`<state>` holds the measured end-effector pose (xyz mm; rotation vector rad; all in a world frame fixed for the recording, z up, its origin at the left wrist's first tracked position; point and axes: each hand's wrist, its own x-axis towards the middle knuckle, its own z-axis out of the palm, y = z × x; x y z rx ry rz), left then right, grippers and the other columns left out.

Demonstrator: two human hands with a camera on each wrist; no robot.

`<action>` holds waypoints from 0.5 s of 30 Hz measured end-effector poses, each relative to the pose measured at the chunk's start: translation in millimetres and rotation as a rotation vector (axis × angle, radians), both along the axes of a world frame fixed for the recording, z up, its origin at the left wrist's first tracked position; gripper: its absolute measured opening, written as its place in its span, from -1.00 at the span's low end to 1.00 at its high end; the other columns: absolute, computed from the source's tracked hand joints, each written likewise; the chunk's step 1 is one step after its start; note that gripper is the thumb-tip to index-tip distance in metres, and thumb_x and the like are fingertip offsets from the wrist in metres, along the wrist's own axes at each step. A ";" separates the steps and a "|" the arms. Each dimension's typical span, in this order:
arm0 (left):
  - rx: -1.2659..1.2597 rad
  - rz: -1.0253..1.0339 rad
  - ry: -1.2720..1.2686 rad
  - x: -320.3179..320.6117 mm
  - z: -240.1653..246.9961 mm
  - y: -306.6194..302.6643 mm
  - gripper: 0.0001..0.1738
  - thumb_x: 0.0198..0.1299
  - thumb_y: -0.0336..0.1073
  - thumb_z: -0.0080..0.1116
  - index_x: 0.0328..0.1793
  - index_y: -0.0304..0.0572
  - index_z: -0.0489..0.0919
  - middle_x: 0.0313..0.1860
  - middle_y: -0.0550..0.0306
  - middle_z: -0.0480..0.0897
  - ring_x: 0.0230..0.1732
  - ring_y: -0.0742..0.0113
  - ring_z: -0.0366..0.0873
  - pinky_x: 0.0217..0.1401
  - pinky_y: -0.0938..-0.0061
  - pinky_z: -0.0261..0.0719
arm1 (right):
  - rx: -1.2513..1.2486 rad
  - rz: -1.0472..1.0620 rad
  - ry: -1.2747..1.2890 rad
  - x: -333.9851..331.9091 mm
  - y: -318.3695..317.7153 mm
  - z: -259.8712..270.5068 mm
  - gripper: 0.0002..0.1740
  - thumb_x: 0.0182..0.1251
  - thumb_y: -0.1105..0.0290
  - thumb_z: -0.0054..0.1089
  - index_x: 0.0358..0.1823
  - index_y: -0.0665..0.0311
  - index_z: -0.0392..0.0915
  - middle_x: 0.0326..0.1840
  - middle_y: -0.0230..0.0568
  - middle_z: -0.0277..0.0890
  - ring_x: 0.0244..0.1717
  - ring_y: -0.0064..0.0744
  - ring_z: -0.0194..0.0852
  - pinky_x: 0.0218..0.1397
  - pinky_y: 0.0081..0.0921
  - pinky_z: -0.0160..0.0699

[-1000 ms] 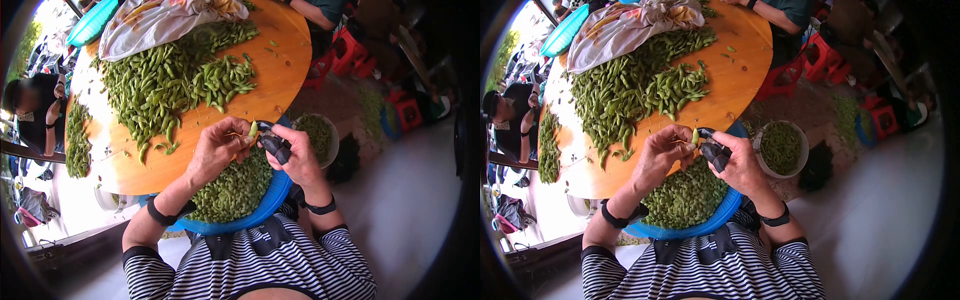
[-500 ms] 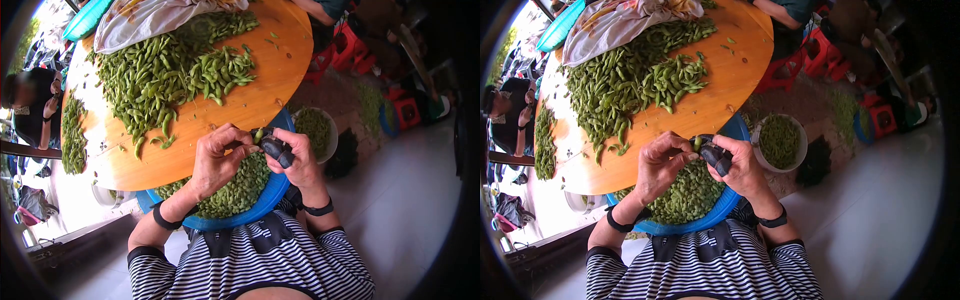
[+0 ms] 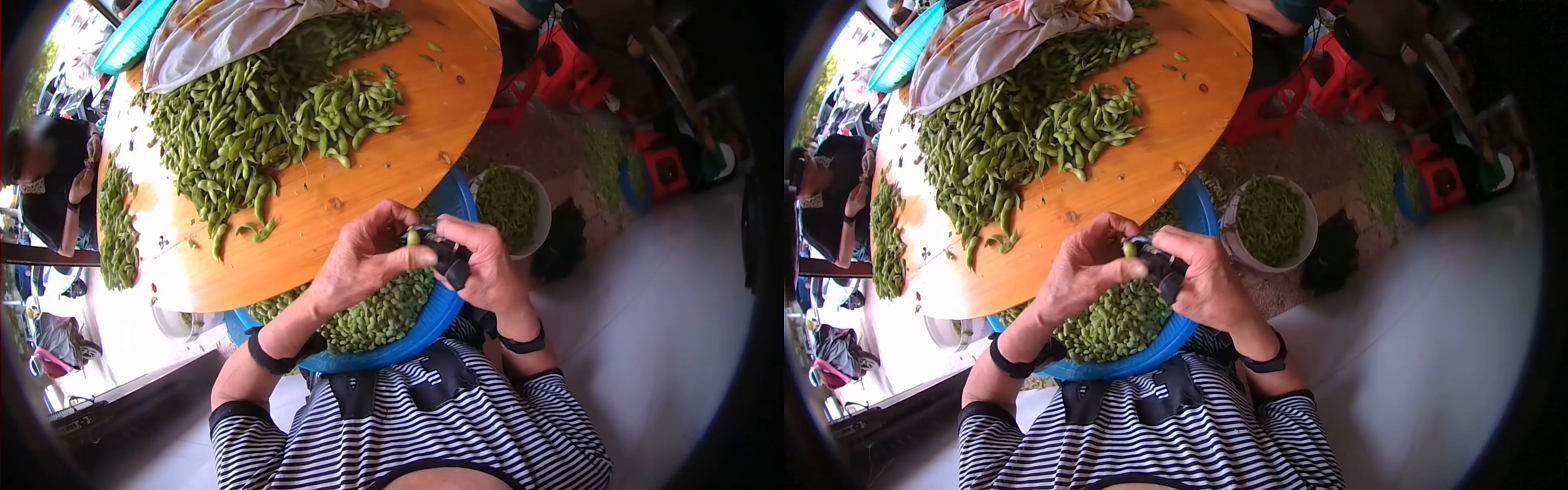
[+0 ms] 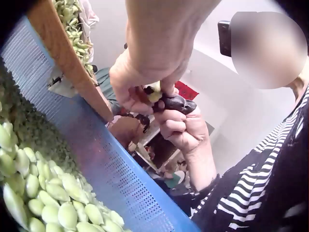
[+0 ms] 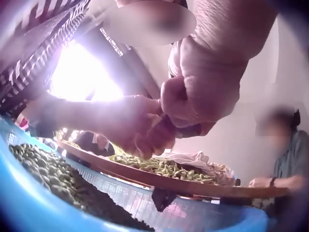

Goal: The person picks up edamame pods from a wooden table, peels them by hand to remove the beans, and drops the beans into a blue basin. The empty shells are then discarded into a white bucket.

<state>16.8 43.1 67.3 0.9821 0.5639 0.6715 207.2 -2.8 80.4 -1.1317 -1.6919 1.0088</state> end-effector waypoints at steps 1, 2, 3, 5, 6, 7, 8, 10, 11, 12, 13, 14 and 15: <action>0.127 0.027 0.159 -0.1 2.6 -1.1 -0.65 0.20 -0.38 0.35 0.05 -0.25 0.49 -0.33 0.17 0.58 -0.39 0.51 0.53 -0.37 0.61 0.47 | -0.003 0.004 0.000 -0.2 -0.5 0.3 -0.89 0.16 0.60 0.08 -0.28 0.48 0.48 -0.50 -0.24 0.33 -0.57 -0.49 0.26 -0.46 -0.53 0.26; 0.255 0.053 0.320 -0.5 5.3 -1.8 -0.73 0.23 -0.37 0.31 0.01 -0.27 0.53 -0.39 0.13 0.58 -0.40 0.51 0.53 -0.36 0.56 0.49 | 0.009 -0.015 -0.022 -0.7 -0.9 1.2 -0.86 0.08 0.62 0.09 -0.28 0.47 0.46 -0.48 -0.19 0.32 -0.53 -0.41 0.27 -0.43 -0.49 0.28; 0.383 0.078 0.480 -0.9 7.4 -2.4 -0.79 0.27 -0.37 0.27 -0.04 -0.29 0.56 -0.44 0.09 0.57 -0.42 0.52 0.54 -0.35 0.52 0.51 | 0.021 -0.034 -0.044 -1.2 -1.4 1.4 -0.81 0.01 0.63 0.11 -0.29 0.47 0.44 -0.46 -0.14 0.31 -0.50 -0.33 0.28 -0.39 -0.45 0.30; 0.734 0.136 0.487 -4.9 9.8 2.4 -0.84 0.33 -0.40 0.14 -0.04 -0.33 0.59 -0.49 -0.03 0.59 -0.44 0.47 0.59 -0.36 0.48 0.53 | 0.035 -0.033 -0.044 0.0 -1.0 -0.8 -0.82 -0.02 0.64 0.09 -0.31 0.47 0.43 -0.47 -0.11 0.32 -0.52 -0.26 0.27 -0.40 -0.44 0.30; 0.743 0.039 0.515 -10.7 10.7 5.8 -0.78 0.39 -0.40 0.04 0.08 -0.33 0.56 -0.40 0.02 0.64 -0.38 0.47 0.59 -0.29 0.51 0.54 | 0.023 -0.025 -0.053 1.1 -0.8 -3.5 -0.83 -0.02 0.63 0.09 -0.32 0.47 0.42 -0.47 -0.11 0.32 -0.52 -0.27 0.27 -0.40 -0.44 0.30; 0.752 -0.059 0.541 -13.9 11.9 7.9 -0.71 0.44 -0.41 -0.06 0.19 -0.34 0.54 -0.32 0.07 0.70 -0.33 0.47 0.60 -0.21 0.53 0.56 | 0.012 -0.017 -0.062 1.5 -0.8 -4.9 -0.84 -0.01 0.63 0.09 -0.33 0.48 0.41 -0.48 -0.11 0.31 -0.52 -0.27 0.26 -0.40 -0.44 0.30; 0.751 -0.058 0.541 -14.1 14.4 8.2 -0.71 0.44 -0.41 -0.06 0.19 -0.34 0.54 -0.32 0.07 0.70 -0.33 0.47 0.60 -0.21 0.53 0.56 | 0.012 -0.016 -0.063 1.0 -1.1 -4.8 -0.84 -0.01 0.63 0.09 -0.33 0.48 0.41 -0.48 -0.11 0.31 -0.52 -0.27 0.26 -0.40 -0.44 0.30; 0.319 -0.152 0.454 -15.6 19.9 8.5 -0.66 0.46 -0.40 -0.12 0.27 -0.36 0.50 -0.30 0.09 0.69 -0.34 0.48 0.59 -0.18 0.52 0.58 | -0.030 -0.036 -0.060 -1.9 -1.9 -4.3 -0.82 -0.05 0.63 0.12 -0.35 0.47 0.41 -0.47 -0.10 0.34 -0.50 -0.20 0.34 -0.39 -0.41 0.34; 0.319 -0.149 0.455 -15.8 18.4 7.3 -0.66 0.46 -0.40 -0.12 0.27 -0.36 0.50 -0.30 0.09 0.69 -0.34 0.48 0.59 -0.18 0.52 0.58 | -0.030 -0.032 -0.060 -5.3 -2.6 -3.0 -0.82 -0.05 0.63 0.12 -0.35 0.47 0.41 -0.47 -0.10 0.34 -0.50 -0.20 0.34 -0.39 -0.41 0.34; 0.209 -0.115 0.358 -14.8 14.7 4.7 -0.65 0.47 -0.39 -0.13 0.28 -0.35 0.49 -0.28 0.12 0.68 -0.32 0.49 0.59 -0.17 0.53 0.59 | 0.008 -0.109 -0.123 -10.6 -4.0 -0.8 -0.78 -0.07 0.64 0.15 -0.32 0.46 0.42 -0.44 -0.09 0.34 -0.46 -0.13 0.38 -0.37 -0.36 0.37; 0.101 -0.082 0.261 -13.2 10.4 1.9 -0.64 0.48 -0.39 -0.14 0.29 -0.35 0.48 -0.26 0.16 0.67 -0.29 0.49 0.58 -0.16 0.53 0.59 | 0.047 -0.187 -0.188 -16.3 -5.7 0.4 -0.74 -0.10 0.64 0.18 -0.29 0.44 0.43 -0.41 -0.07 0.35 -0.43 -0.06 0.43 -0.36 -0.31 0.39; 0.102 -0.081 0.259 -10.7 5.2 -1.6 -0.64 0.48 -0.39 -0.14 0.29 -0.35 0.48 -0.26 0.16 0.67 -0.29 0.49 0.58 -0.16 0.53 0.59 | 0.048 -0.185 -0.189 -22.6 -8.2 -0.2 -0.74 -0.10 0.64 0.18 -0.29 0.44 0.43 -0.41 -0.07 0.35 -0.43 -0.06 0.43 -0.36 -0.31 0.39; 0.009 0.007 0.157 -7.2 -1.0 -6.2 -0.64 0.47 -0.37 -0.13 0.29 -0.33 0.49 -0.24 0.19 0.65 -0.27 0.50 0.57 -0.15 0.55 0.58 | 0.111 -0.245 -0.291 -29.6 -11.4 -1.9 -0.65 -0.15 0.66 0.21 -0.22 0.42 0.43 -0.35 -0.04 0.34 -0.37 0.01 0.44 -0.32 -0.26 0.43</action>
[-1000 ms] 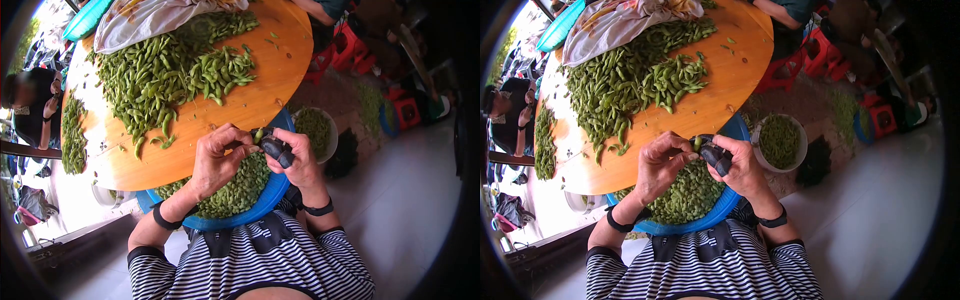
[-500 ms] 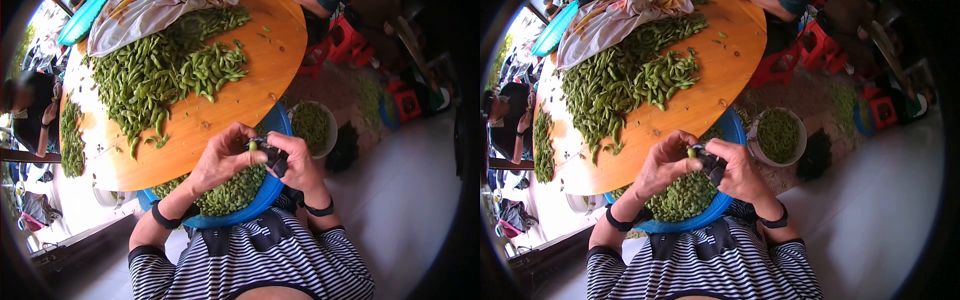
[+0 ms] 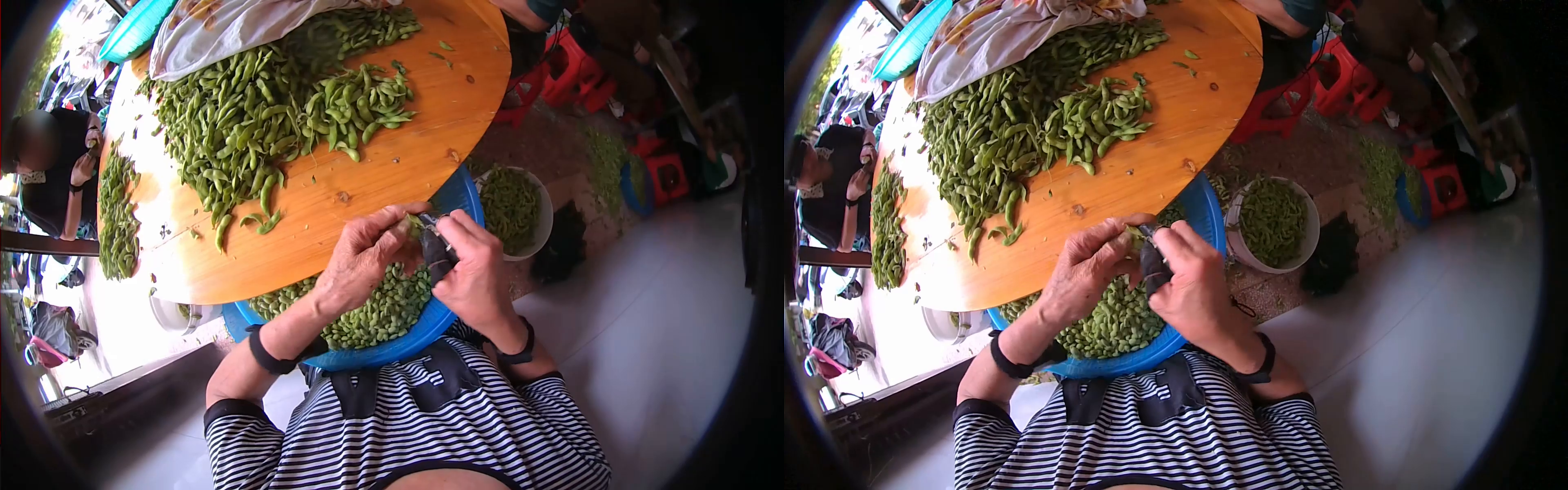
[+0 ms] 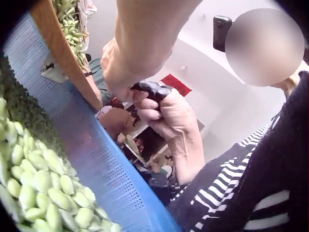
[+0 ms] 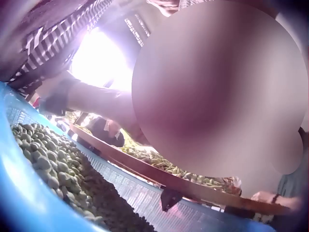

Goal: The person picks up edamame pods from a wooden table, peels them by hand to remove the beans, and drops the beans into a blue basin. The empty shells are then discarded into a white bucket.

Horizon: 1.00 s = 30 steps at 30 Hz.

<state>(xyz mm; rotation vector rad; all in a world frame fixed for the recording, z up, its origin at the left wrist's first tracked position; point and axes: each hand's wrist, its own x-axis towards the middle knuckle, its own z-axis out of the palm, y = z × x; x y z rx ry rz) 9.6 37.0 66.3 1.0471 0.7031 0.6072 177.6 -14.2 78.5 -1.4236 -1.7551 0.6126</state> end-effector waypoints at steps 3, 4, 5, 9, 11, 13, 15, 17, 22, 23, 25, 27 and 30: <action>-0.091 0.170 -0.154 11.6 -11.2 -7.9 -0.66 0.46 -0.36 -0.12 0.24 -0.30 0.53 -0.34 0.28 0.56 -0.34 0.54 0.49 -0.22 0.59 0.52 | 0.085 -0.047 -0.130 -12.9 -5.6 -4.0 -0.47 -0.23 0.68 0.25 -0.08 0.41 0.41 -0.24 0.02 0.30 -0.28 0.11 0.45 -0.26 -0.17 0.49; -0.099 0.240 -0.200 14.0 -12.7 -9.7 -0.67 0.44 -0.37 -0.13 0.19 -0.28 0.56 -0.47 0.34 0.49 -0.44 0.57 0.41 -0.31 0.63 0.46 | 0.109 -0.044 -0.149 -16.5 -6.7 -5.6 -0.38 -0.27 0.69 0.27 -0.01 0.42 0.39 -0.18 0.04 0.26 -0.26 0.13 0.44 -0.22 -0.14 0.52; -0.155 0.293 -0.197 14.4 -13.3 -13.7 -0.68 0.41 -0.39 -0.14 0.14 -0.27 0.57 -0.41 0.31 0.53 -0.39 0.57 0.43 -0.25 0.62 0.47 | 0.134 -0.017 -0.162 -20.1 -8.0 -8.7 -0.29 -0.34 0.72 0.28 0.05 0.46 0.37 -0.14 0.08 0.24 -0.22 0.17 0.44 -0.18 -0.13 0.55; 0.185 0.458 -0.121 36.6 -5.5 -25.1 -0.72 0.36 -0.42 -0.16 0.07 -0.26 0.54 -0.21 0.23 0.58 -0.25 0.51 0.48 -0.15 0.63 0.50 | 0.141 -0.019 -0.186 -26.9 -8.8 -9.1 -0.26 -0.35 0.72 0.30 0.07 0.49 0.36 -0.13 0.06 0.26 -0.12 0.13 0.46 -0.13 -0.16 0.58; -0.578 0.532 -0.456 46.0 12.4 -21.8 -0.72 0.34 -0.44 -0.18 0.08 -0.25 0.51 -0.23 0.22 0.57 -0.27 0.46 0.51 -0.13 0.60 0.51 | 0.317 -0.063 -0.210 -23.0 -4.1 -8.5 -0.30 -0.34 0.72 0.31 0.04 0.50 0.38 -0.13 0.07 0.28 -0.19 0.12 0.48 -0.12 -0.17 0.60; -0.596 0.519 -0.468 45.4 8.4 -21.5 -0.72 0.33 -0.45 -0.18 0.07 -0.24 0.50 -0.24 0.22 0.57 -0.27 0.45 0.52 -0.13 0.59 0.52 | 0.323 -0.058 -0.213 -20.8 -4.0 -5.7 -0.35 -0.30 0.71 0.31 0.01 0.49 0.40 -0.12 0.07 0.31 -0.20 0.10 0.48 -0.14 -0.16 0.59; -0.615 0.510 -0.475 43.6 0.4 -20.4 -0.72 0.31 -0.47 -0.19 0.07 -0.24 0.49 -0.26 0.22 0.56 -0.27 0.44 0.53 -0.13 0.57 0.53 | 0.324 -0.052 -0.211 -17.7 -3.9 -4.5 -0.40 -0.26 0.69 0.30 -0.02 0.47 0.41 -0.10 0.07 0.34 -0.21 0.08 0.49 -0.16 -0.16 0.58; -0.491 0.445 -0.494 39.5 -8.0 -18.6 -0.78 0.37 -0.45 -0.16 0.04 -0.25 0.49 -0.27 0.26 0.53 -0.29 0.50 0.50 -0.19 0.63 0.51 | 0.206 -0.085 -0.139 -11.4 -4.1 -4.3 -0.60 -0.13 0.63 0.23 -0.14 0.42 0.47 -0.17 -0.02 0.42 -0.24 0.04 0.50 -0.23 -0.25 0.54; -0.238 0.246 -0.081 17.8 -0.1 -12.4 -0.79 0.48 -0.31 -0.08 0.06 -0.25 0.51 -0.27 0.25 0.56 -0.28 0.53 0.52 -0.19 0.75 0.47 | -0.436 0.043 0.727 16.2 5.4 1.0 -0.86 0.34 0.47 0.00 -0.32 0.37 0.51 -0.62 -0.48 0.28 -0.63 -0.74 0.20 -0.61 -0.68 0.18; -0.261 0.185 -0.043 13.5 1.2 -8.7 -0.79 0.48 -0.31 -0.06 0.07 -0.25 0.51 -0.28 0.26 0.56 -0.27 0.56 0.52 -0.18 0.74 0.49 | -0.492 0.101 0.856 23.1 9.3 -4.5 -0.86 0.34 0.46 0.00 -0.33 0.36 0.51 -0.62 -0.49 0.28 -0.63 -0.74 0.21 -0.61 -0.70 0.18; -0.284 0.044 -0.010 2.7 3.5 2.1 -0.79 0.46 -0.32 -0.01 0.08 -0.26 0.51 -0.27 0.26 0.57 -0.25 0.57 0.53 -0.16 0.68 0.55 | -0.547 0.160 0.986 31.2 12.6 -10.0 -0.85 0.34 0.45 0.01 -0.33 0.36 0.52 -0.62 -0.51 0.28 -0.62 -0.74 0.22 -0.61 -0.72 0.18; -0.288 0.062 -0.061 3.7 -3.4 1.3 -0.79 0.46 -0.33 -0.01 0.07 -0.27 0.53 -0.28 0.26 0.57 -0.27 0.56 0.53 -0.18 0.68 0.54 | -0.548 0.168 1.008 32.4 12.6 -10.2 -0.85 0.32 0.45 0.01 -0.35 0.37 0.50 -0.61 -0.45 0.28 -0.62 -0.71 0.22 -0.59 -0.69 0.19; -0.312 0.132 -0.146 7.6 -14.0 -2.4 -0.79 0.43 -0.37 0.00 0.04 -0.31 0.57 -0.31 0.25 0.58 -0.29 0.52 0.55 -0.19 0.65 0.54 | -0.339 -0.022 0.467 16.5 6.2 -0.3 -0.89 0.24 0.46 0.06 -0.36 0.38 0.48 -0.57 -0.37 0.30 -0.61 -0.67 0.23 -0.55 -0.64 0.23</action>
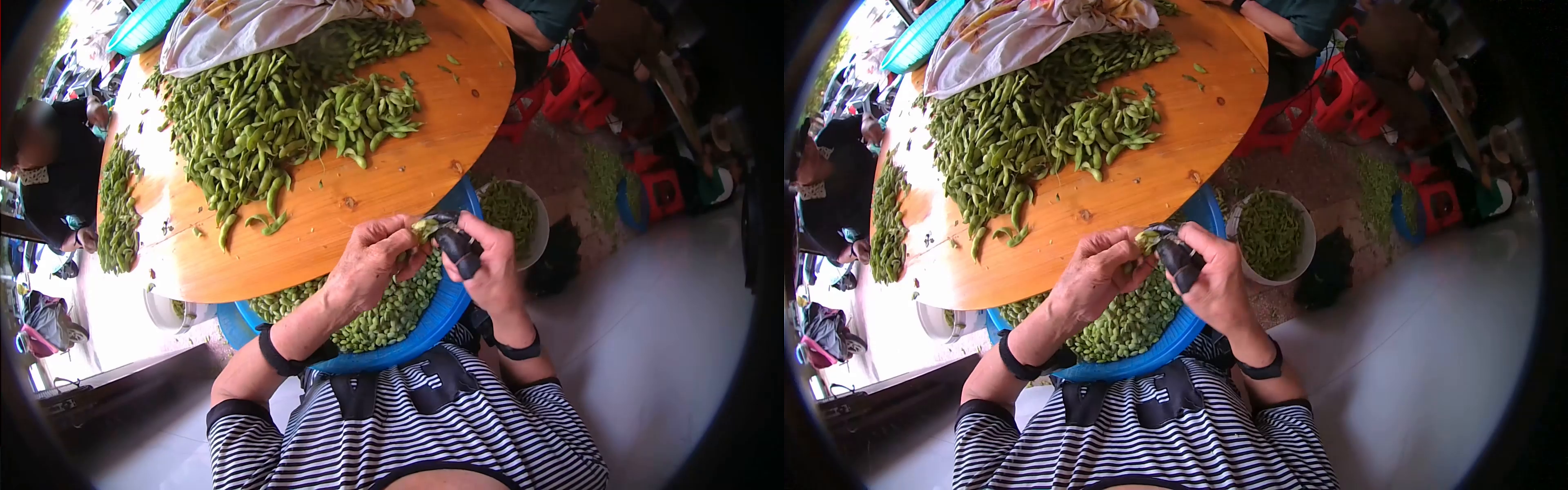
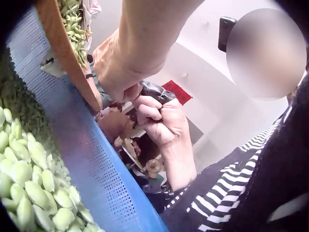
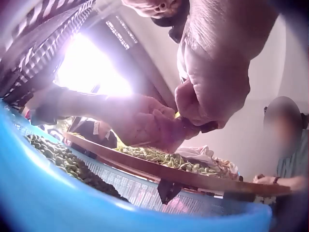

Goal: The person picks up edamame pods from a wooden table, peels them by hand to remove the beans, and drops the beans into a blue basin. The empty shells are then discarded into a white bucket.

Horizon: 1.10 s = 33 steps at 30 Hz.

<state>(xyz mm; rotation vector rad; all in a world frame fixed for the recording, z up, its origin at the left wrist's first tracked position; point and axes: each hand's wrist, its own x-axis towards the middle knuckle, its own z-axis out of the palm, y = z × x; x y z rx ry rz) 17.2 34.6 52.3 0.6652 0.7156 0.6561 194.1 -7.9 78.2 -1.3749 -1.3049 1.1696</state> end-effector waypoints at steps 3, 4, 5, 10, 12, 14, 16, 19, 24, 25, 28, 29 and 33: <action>-0.008 -0.006 -0.062 -2.0 -6.1 -1.7 -0.79 0.36 -0.43 0.04 0.03 -0.33 0.61 -0.34 0.22 0.61 -0.30 0.46 0.56 -0.10 0.59 0.57 | 0.185 0.015 -0.081 1.6 -0.5 -0.2 -0.88 0.13 0.46 0.16 -0.41 0.36 0.42 -0.50 -0.37 0.33 -0.53 -0.67 0.31 -0.47 -0.62 0.30; 0.013 -0.059 -0.099 -2.7 -3.8 -0.9 -0.78 0.32 -0.47 0.06 0.03 -0.34 0.62 -0.35 0.20 0.62 -0.29 0.43 0.57 -0.03 0.56 0.58 | 0.151 0.012 -0.052 1.3 -1.4 4.4 -0.85 0.12 0.44 0.17 -0.42 0.35 0.41 -0.49 -0.38 0.34 -0.50 -0.67 0.33 -0.45 -0.63 0.32; 0.024 -0.086 -0.024 -1.9 2.2 -2.4 -0.76 0.26 -0.52 0.04 0.02 -0.34 0.62 -0.32 0.17 0.67 -0.28 0.40 0.59 0.03 0.50 0.58 | 0.088 0.017 0.010 11.6 -3.6 4.4 -0.85 0.16 0.39 0.14 -0.42 0.31 0.42 -0.50 -0.41 0.36 -0.52 -0.72 0.31 -0.47 -0.65 0.30; 0.628 -0.345 0.508 -26.2 32.3 19.8 -0.73 0.25 -0.49 0.09 0.06 -0.27 0.62 -0.30 0.14 0.71 -0.23 0.32 0.66 -0.15 0.38 0.61 | 0.273 -0.260 -0.740 90.3 3.2 10.4 -0.81 0.04 0.63 0.11 -0.25 0.39 0.47 -0.39 -0.03 0.51 -0.39 -0.02 0.51 -0.27 -0.34 0.48; 1.468 -0.064 1.080 -35.4 16.6 42.8 -0.65 0.15 -0.50 0.14 0.10 -0.19 0.62 -0.35 0.08 0.65 -0.25 0.18 0.63 -0.19 0.32 0.63 | 0.141 -0.356 -1.067 111.1 -2.7 12.1 -0.66 -0.08 0.72 -0.08 -0.18 0.43 0.44 -0.30 0.23 0.50 -0.16 0.32 0.47 -0.09 -0.15 0.45; 1.607 0.031 1.250 -41.1 13.5 72.5 -0.64 0.09 -0.54 0.11 0.05 -0.19 0.63 -0.40 0.05 0.54 -0.26 0.07 0.57 -0.21 0.27 0.61 | -0.058 -0.398 -1.007 120.7 -6.5 10.9 -0.61 -0.10 0.72 -0.06 -0.13 0.45 0.44 -0.28 0.26 0.51 -0.15 0.34 0.46 -0.08 -0.09 0.45; 1.637 0.050 1.225 -42.9 6.9 88.4 -0.67 0.08 -0.56 0.06 -0.01 -0.20 0.64 -0.40 0.07 0.46 -0.27 0.09 0.53 -0.25 0.25 0.58 | -0.047 -0.408 -0.925 116.1 -8.4 8.4 -0.59 -0.10 0.73 -0.06 -0.11 0.45 0.44 -0.27 0.26 0.51 -0.14 0.35 0.46 -0.08 -0.08 0.44; 1.732 -0.039 1.263 -41.8 -0.5 98.9 -0.71 0.07 -0.56 0.10 -0.07 -0.19 0.65 -0.28 0.08 0.50 -0.24 0.09 0.55 -0.21 0.30 0.56 | -0.044 -0.390 -0.877 108.7 -10.7 4.3 -0.56 -0.09 0.74 -0.06 -0.07 0.45 0.45 -0.26 0.27 0.52 -0.13 0.35 0.47 -0.06 -0.07 0.44; 1.565 0.049 1.111 -32.9 7.5 90.8 -0.77 0.09 -0.55 0.16 -0.12 -0.17 0.66 -0.26 0.07 0.53 -0.26 0.07 0.56 -0.18 0.29 0.56 | 0.096 -0.245 -0.711 77.0 -7.2 4.2 -0.74 -0.03 0.70 0.07 -0.22 0.47 0.44 -0.38 0.11 0.49 -0.32 -0.03 0.52 -0.18 -0.34 0.49; 1.479 0.062 0.949 -30.1 10.2 85.1 -0.77 0.11 -0.55 0.18 -0.10 -0.18 0.66 -0.25 0.07 0.54 -0.25 0.11 0.58 -0.16 0.32 0.56 | 0.127 -0.198 -0.538 64.8 -5.9 4.6 -0.78 -0.02 0.67 0.09 -0.26 0.46 0.43 -0.40 0.02 0.48 -0.35 -0.17 0.50 -0.20 -0.41 0.47; 0.894 0.007 0.526 -14.4 18.1 51.6 -0.88 0.22 -0.53 0.16 -0.16 -0.29 0.66 -0.36 0.11 0.67 -0.34 0.27 0.61 -0.21 0.37 0.55 | 0.200 -0.026 -0.185 36.1 -4.7 1.5 -0.82 -0.02 0.63 0.07 -0.31 0.43 0.46 -0.39 -0.24 0.44 -0.39 -0.52 0.44 -0.26 -0.56 0.44; 0.766 -0.038 0.472 -12.1 18.5 38.1 -0.90 0.27 -0.47 0.16 -0.15 -0.30 0.66 -0.39 0.21 0.64 -0.37 0.40 0.54 -0.26 0.43 0.51 | 0.113 0.002 -0.121 27.0 -4.0 5.7 -0.83 -0.01 0.63 0.08 -0.32 0.43 0.48 -0.42 -0.28 0.41 -0.42 -0.57 0.41 -0.31 -0.59 0.40; 0.398 -0.056 0.314 -7.3 21.2 11.0 -0.83 0.39 -0.31 0.16 -0.13 -0.30 0.62 -0.43 0.42 0.52 -0.44 0.69 0.30 -0.40 0.69 0.31 | 0.003 0.054 0.063 2.7 -1.6 7.2 -0.92 0.11 0.63 0.09 -0.34 0.41 0.50 -0.49 -0.45 0.32 -0.53 -0.76 0.30 -0.49 -0.68 0.26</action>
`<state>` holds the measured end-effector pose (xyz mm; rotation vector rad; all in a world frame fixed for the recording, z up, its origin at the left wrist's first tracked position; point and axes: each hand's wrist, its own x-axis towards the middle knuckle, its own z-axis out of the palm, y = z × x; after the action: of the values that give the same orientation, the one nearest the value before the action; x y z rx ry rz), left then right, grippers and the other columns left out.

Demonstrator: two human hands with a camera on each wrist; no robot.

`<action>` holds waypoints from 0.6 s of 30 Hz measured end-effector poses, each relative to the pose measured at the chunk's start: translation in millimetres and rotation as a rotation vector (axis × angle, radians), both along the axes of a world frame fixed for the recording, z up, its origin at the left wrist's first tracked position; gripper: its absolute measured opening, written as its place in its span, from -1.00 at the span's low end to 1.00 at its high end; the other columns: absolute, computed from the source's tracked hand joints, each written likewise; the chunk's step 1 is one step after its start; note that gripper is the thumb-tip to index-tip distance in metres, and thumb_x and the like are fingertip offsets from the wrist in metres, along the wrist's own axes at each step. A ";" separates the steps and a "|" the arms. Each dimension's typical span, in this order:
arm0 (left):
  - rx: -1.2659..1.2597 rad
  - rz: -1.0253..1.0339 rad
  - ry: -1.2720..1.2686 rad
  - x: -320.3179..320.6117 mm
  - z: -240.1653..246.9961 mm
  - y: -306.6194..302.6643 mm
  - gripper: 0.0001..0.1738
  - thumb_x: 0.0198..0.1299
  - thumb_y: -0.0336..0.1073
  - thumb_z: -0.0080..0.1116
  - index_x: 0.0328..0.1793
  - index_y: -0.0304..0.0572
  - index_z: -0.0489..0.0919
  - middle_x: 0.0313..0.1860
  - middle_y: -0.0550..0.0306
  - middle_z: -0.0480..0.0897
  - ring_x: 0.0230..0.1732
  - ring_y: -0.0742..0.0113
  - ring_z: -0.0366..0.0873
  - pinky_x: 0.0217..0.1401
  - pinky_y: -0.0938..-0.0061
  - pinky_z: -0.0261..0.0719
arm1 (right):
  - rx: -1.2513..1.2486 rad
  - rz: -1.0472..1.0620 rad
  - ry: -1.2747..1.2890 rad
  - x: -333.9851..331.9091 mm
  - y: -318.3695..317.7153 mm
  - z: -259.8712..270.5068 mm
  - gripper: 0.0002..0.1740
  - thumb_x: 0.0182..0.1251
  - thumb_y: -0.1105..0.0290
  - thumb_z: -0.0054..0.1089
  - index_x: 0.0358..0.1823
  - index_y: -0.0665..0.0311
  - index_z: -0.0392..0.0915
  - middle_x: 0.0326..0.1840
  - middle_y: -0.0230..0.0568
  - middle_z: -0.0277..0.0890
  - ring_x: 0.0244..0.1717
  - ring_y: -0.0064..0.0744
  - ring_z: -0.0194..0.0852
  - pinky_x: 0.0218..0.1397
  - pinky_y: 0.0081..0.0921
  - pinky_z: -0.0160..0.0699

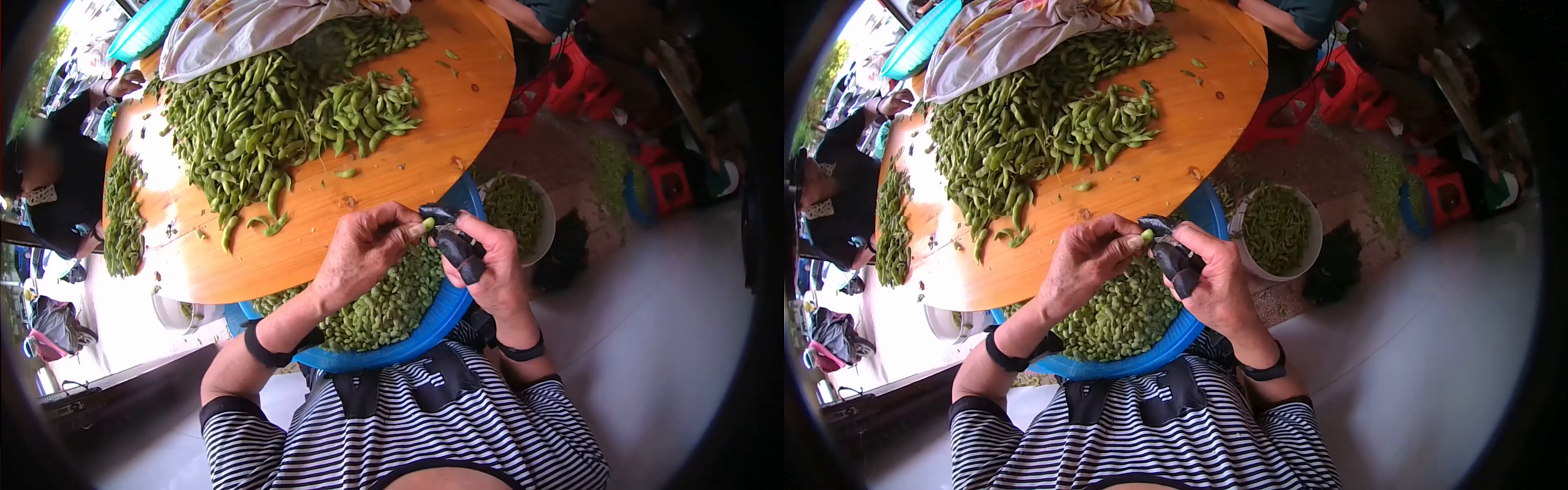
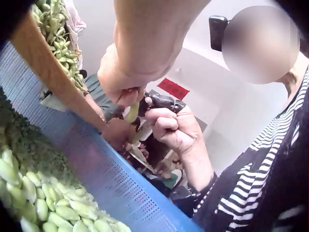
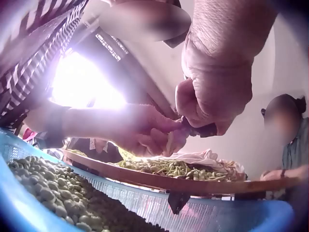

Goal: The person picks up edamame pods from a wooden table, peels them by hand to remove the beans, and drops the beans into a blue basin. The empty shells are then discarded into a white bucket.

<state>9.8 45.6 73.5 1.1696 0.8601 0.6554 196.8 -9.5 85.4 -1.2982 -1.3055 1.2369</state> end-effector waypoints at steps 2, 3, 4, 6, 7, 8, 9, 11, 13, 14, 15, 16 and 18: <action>0.002 0.029 -0.036 -1.8 -6.1 -3.0 -0.83 0.39 -0.32 0.15 -0.14 -0.30 0.62 -0.43 0.42 0.52 -0.44 0.70 0.30 -0.40 0.69 0.31 | -0.037 0.000 0.067 -6.4 1.3 0.0 -0.95 0.14 0.64 0.08 -0.35 0.40 0.49 -0.48 -0.46 0.31 -0.54 -0.77 0.29 -0.51 -0.69 0.25; 0.002 0.055 -0.072 -2.2 -7.6 -4.3 -0.84 0.39 -0.32 0.15 -0.14 -0.29 0.62 -0.44 0.42 0.52 -0.44 0.70 0.30 -0.41 0.70 0.30 | -0.077 -0.004 0.135 -8.3 1.9 0.3 -0.97 0.18 0.64 0.08 -0.36 0.40 0.48 -0.48 -0.47 0.30 -0.56 -0.78 0.28 -0.54 -0.70 0.24; 0.005 0.059 -0.075 -1.7 -7.5 -6.0 -0.84 0.39 -0.32 0.15 -0.14 -0.29 0.62 -0.44 0.42 0.52 -0.44 0.70 0.30 -0.41 0.70 0.30 | -0.075 -0.001 0.131 -8.9 2.4 -0.5 -0.97 0.18 0.64 0.08 -0.36 0.40 0.48 -0.48 -0.47 0.30 -0.56 -0.78 0.28 -0.54 -0.70 0.24; 0.024 0.120 -0.099 0.5 -7.3 -9.7 -0.85 0.39 -0.35 0.15 -0.16 -0.31 0.62 -0.43 0.41 0.54 -0.43 0.70 0.31 -0.40 0.71 0.30 | 0.014 0.039 0.141 -9.2 2.3 -2.8 -0.95 0.25 0.62 0.05 -0.38 0.39 0.47 -0.48 -0.48 0.29 -0.57 -0.79 0.29 -0.57 -0.72 0.23; 0.026 0.133 -0.097 2.2 -11.4 -11.3 -0.85 0.39 -0.35 0.15 -0.16 -0.31 0.62 -0.43 0.41 0.54 -0.43 0.70 0.31 -0.40 0.71 0.30 | 0.014 0.052 0.144 -10.0 2.0 -3.1 -0.95 0.25 0.62 0.05 -0.38 0.39 0.47 -0.48 -0.48 0.29 -0.57 -0.79 0.29 -0.57 -0.72 0.23; 0.046 0.151 -0.129 3.5 -18.9 -12.8 -0.86 0.37 -0.34 0.17 -0.15 -0.28 0.62 -0.39 0.39 0.57 -0.43 0.70 0.34 -0.41 0.73 0.29 | -0.008 0.025 0.171 -11.1 1.5 -4.1 -0.94 0.26 0.62 0.05 -0.38 0.40 0.47 -0.48 -0.47 0.28 -0.57 -0.78 0.29 -0.57 -0.71 0.23; 0.067 0.171 -0.159 2.9 -20.4 -13.6 -0.86 0.36 -0.32 0.20 -0.13 -0.25 0.62 -0.36 0.36 0.60 -0.42 0.70 0.36 -0.43 0.76 0.27 | -0.032 0.002 0.200 -12.3 2.1 -5.3 -0.94 0.27 0.62 0.04 -0.38 0.40 0.46 -0.48 -0.46 0.27 -0.57 -0.77 0.29 -0.58 -0.71 0.23; -0.051 0.146 -0.174 0.5 -15.8 -12.5 -0.88 0.37 -0.32 0.18 -0.18 -0.20 0.62 -0.37 0.35 0.60 -0.46 0.69 0.36 -0.45 0.73 0.25 | -0.022 0.020 0.217 -11.9 4.8 -3.3 -0.91 0.34 0.61 0.03 -0.31 0.46 0.51 -0.50 -0.46 0.28 -0.60 -0.77 0.25 -0.61 -0.71 0.18; -0.336 0.067 -0.369 -5.0 -14.6 -10.4 -0.88 0.38 -0.31 0.16 -0.22 -0.14 0.62 -0.37 0.30 0.64 -0.53 0.68 0.31 -0.51 0.72 0.17 | -0.157 0.078 0.479 -5.3 7.5 -4.2 -0.85 0.38 0.56 0.03 -0.17 0.51 0.55 -0.54 -0.48 0.29 -0.63 -0.79 0.19 -0.62 -0.75 0.10; -0.332 0.077 -0.369 -4.6 -15.9 -10.4 -0.88 0.38 -0.31 0.16 -0.22 -0.14 0.62 -0.37 0.30 0.64 -0.53 0.68 0.31 -0.51 0.72 0.17 | -0.181 0.127 0.567 -0.3 10.2 -9.1 -0.77 0.41 0.54 0.01 -0.05 0.55 0.55 -0.55 -0.47 0.32 -0.65 -0.81 0.12 -0.62 -0.78 0.04; -0.409 0.059 -0.457 -1.8 -18.8 -10.3 -0.88 0.38 -0.30 0.15 -0.24 -0.11 0.62 -0.38 0.28 0.65 -0.55 0.67 0.29 -0.53 0.71 0.14 | -0.182 0.136 0.569 1.4 12.1 -9.0 -0.77 0.41 0.54 0.01 -0.05 0.55 0.55 -0.55 -0.47 0.32 -0.65 -0.81 0.12 -0.62 -0.78 0.04; -0.487 0.040 -0.546 0.5 -21.1 -10.1 -0.87 0.38 -0.29 0.14 -0.25 -0.08 0.62 -0.38 0.26 0.66 -0.58 0.66 0.27 -0.55 0.71 0.10 | -0.193 0.130 0.615 2.5 13.6 -8.1 -0.77 0.41 0.52 0.01 -0.04 0.54 0.55 -0.55 -0.48 0.33 -0.65 -0.81 0.10 -0.62 -0.79 0.04; -0.487 0.043 -0.559 3.8 -22.3 -7.0 -0.88 0.38 -0.28 0.16 -0.24 -0.07 0.62 -0.38 0.25 0.67 -0.58 0.66 0.28 -0.55 0.71 0.12 | -0.188 0.125 0.613 2.0 17.4 -2.1 -0.80 0.39 0.51 0.04 -0.09 0.51 0.55 -0.56 -0.48 0.35 -0.65 -0.81 0.12 -0.61 -0.79 0.06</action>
<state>13.7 38.6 51.2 0.4890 0.5213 0.7108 198.8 7.9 83.3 -0.8574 -0.8482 1.7080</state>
